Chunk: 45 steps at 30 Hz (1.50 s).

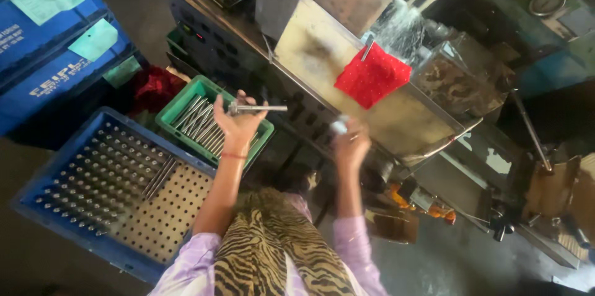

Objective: The person repeatedly picks metal rods from a green bin, presses them against a rotating grinding wheel, and places them into a blue bin. The person handles the rods one at a time and repeats the cycle throughout the clip.

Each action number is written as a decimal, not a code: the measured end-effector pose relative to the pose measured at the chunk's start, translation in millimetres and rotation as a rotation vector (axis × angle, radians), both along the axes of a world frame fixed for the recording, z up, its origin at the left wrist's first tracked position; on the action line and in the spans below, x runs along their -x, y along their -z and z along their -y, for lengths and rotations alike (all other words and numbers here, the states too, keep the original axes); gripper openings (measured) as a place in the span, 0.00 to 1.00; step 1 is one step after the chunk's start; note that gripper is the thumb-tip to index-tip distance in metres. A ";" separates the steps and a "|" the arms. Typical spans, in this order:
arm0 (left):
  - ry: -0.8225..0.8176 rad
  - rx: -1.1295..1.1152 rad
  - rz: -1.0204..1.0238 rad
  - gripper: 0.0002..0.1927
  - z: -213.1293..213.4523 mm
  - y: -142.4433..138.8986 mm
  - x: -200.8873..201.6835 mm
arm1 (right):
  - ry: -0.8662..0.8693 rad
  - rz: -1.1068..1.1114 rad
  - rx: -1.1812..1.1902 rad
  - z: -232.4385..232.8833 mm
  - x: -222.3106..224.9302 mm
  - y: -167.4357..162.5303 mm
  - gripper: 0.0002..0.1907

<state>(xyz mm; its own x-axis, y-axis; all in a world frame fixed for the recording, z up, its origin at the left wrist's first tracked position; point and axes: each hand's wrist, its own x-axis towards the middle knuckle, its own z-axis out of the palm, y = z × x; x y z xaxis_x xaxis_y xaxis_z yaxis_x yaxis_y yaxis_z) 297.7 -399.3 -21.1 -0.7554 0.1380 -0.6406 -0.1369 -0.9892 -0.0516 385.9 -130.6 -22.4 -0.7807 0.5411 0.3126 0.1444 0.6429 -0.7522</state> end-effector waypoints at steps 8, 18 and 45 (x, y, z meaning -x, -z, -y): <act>0.376 0.535 -0.464 0.13 -30.5 42.1 -24.0 | 0.188 -0.081 -0.491 -198.6 51.3 -53.5 0.18; 0.208 0.137 -0.315 0.10 -58.6 24.1 2.2 | -0.296 0.185 0.394 -16.4 10.6 -5.8 0.13; -0.013 0.075 -0.300 0.18 -40.2 27.7 -4.2 | -0.282 -0.225 -0.065 88.1 -32.5 26.2 0.08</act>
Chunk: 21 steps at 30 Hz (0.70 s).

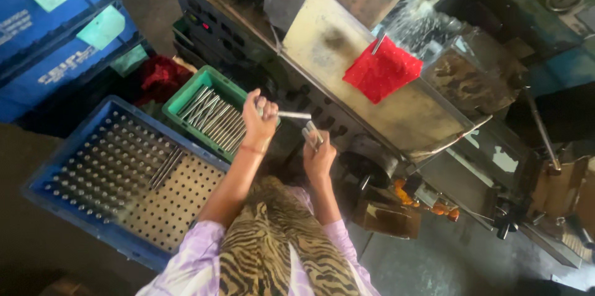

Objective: The person repeatedly picks metal rods from a green bin, presses them against a rotating grinding wheel, and places them into a blue bin. The person handles the rods one at a time and repeats the cycle throughout the clip.

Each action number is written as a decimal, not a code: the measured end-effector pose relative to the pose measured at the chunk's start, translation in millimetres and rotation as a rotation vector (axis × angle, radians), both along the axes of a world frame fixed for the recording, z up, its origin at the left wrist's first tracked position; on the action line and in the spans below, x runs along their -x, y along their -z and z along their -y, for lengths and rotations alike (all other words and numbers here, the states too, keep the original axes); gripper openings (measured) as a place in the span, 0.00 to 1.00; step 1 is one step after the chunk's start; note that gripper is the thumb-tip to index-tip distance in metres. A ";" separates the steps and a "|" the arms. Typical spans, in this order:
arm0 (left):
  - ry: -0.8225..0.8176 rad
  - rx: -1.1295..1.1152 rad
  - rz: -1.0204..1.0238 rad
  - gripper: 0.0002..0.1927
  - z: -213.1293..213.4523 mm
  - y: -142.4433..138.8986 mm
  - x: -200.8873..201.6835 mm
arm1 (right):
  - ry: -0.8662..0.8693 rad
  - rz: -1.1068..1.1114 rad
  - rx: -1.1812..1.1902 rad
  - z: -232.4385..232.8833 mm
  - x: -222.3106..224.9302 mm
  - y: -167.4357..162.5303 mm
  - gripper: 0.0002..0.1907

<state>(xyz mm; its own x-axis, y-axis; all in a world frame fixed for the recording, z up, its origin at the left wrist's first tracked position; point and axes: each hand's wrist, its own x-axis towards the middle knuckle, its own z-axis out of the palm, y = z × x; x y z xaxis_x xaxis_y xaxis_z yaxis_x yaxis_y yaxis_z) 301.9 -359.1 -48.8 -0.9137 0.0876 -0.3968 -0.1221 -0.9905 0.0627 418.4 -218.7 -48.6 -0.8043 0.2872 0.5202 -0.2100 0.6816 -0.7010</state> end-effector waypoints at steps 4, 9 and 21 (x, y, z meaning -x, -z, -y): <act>0.073 0.110 0.011 0.15 -11.5 -9.7 -22.7 | 0.119 0.194 0.006 -5.4 12.8 1.2 0.09; 0.097 0.107 -0.031 0.12 -18.2 -16.4 -24.6 | 0.112 0.141 -0.044 -13.1 14.0 3.4 0.08; 0.036 0.271 -0.214 0.10 -26.4 -3.8 5.9 | 0.094 0.217 0.447 -25.5 -2.1 4.8 0.15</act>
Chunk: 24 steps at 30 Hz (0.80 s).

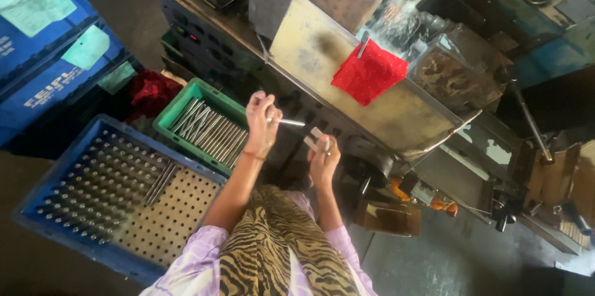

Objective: The person repeatedly picks metal rods from a green bin, presses them against a rotating grinding wheel, and places them into a blue bin. The person handles the rods one at a time and repeats the cycle throughout the clip.

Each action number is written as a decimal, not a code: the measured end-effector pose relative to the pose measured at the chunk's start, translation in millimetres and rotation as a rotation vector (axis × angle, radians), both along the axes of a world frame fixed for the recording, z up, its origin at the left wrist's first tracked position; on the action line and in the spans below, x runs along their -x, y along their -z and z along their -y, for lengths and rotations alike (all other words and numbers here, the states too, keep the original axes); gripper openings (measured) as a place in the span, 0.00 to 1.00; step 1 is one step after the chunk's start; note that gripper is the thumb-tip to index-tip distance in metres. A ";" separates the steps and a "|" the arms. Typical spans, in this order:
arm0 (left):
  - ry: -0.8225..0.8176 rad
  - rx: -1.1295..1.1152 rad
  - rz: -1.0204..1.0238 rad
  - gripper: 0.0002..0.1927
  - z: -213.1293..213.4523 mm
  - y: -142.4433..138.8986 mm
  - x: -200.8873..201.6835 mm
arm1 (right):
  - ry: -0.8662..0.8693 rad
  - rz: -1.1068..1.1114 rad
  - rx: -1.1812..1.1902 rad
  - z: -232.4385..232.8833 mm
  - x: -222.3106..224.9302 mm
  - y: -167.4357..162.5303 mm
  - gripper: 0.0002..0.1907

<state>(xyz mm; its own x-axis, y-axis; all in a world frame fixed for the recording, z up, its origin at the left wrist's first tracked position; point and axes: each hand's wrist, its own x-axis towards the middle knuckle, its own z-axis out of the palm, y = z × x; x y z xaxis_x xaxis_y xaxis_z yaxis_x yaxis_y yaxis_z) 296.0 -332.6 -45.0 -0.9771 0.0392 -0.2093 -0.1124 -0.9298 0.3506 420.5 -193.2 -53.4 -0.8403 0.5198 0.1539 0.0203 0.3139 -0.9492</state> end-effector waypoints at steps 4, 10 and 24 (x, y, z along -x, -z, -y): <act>0.099 -0.072 -0.071 0.10 -13.4 -11.0 -14.7 | -0.056 -0.009 -0.249 9.7 9.1 -14.4 0.13; 0.274 0.010 -0.212 0.11 -37.9 -20.2 -27.2 | 0.035 -0.072 -0.403 9.6 24.4 -29.2 0.14; -0.008 -0.204 0.182 0.05 -35.8 -13.8 79.8 | 0.237 -0.358 -0.769 -154.5 24.8 -19.0 0.15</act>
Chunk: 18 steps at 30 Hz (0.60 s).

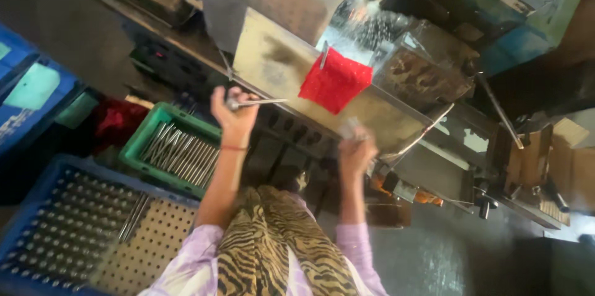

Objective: The person repeatedly picks metal rods from a green bin, presses them against a rotating grinding wheel, and places them into a blue bin. The person handles the rods one at a time and repeats the cycle throughout the clip.

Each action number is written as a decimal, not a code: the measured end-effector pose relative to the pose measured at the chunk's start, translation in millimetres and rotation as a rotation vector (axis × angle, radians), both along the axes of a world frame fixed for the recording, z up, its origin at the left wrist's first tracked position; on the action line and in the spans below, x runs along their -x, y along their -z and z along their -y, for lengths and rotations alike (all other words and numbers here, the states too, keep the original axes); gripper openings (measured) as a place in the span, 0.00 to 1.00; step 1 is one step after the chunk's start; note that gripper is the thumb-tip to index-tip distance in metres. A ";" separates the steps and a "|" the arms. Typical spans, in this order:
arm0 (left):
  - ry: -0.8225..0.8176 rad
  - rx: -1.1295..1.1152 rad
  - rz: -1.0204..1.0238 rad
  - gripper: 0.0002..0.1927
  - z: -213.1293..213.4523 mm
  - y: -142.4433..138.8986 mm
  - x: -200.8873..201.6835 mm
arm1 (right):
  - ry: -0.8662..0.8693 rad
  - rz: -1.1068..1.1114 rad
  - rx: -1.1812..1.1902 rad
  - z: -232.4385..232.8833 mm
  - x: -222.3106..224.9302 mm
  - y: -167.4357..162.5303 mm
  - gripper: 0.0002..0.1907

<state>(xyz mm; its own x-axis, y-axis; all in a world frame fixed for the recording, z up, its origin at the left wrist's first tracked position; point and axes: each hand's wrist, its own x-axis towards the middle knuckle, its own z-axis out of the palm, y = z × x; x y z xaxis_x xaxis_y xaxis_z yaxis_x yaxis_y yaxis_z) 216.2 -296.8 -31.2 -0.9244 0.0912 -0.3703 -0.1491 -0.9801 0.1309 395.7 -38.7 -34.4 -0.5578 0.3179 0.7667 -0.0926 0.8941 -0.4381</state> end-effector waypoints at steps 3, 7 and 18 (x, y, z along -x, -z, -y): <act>0.084 0.181 -0.062 0.05 5.0 10.7 0.9 | 0.227 0.151 0.277 -99.7 31.0 -27.4 0.11; 0.219 0.576 -0.250 0.07 -17.7 28.8 -24.3 | 0.385 0.411 0.120 -156.8 55.0 -43.4 0.15; 0.127 1.019 -0.657 0.08 -19.7 15.1 -47.7 | -0.011 0.349 0.470 -47.8 43.9 -56.4 0.05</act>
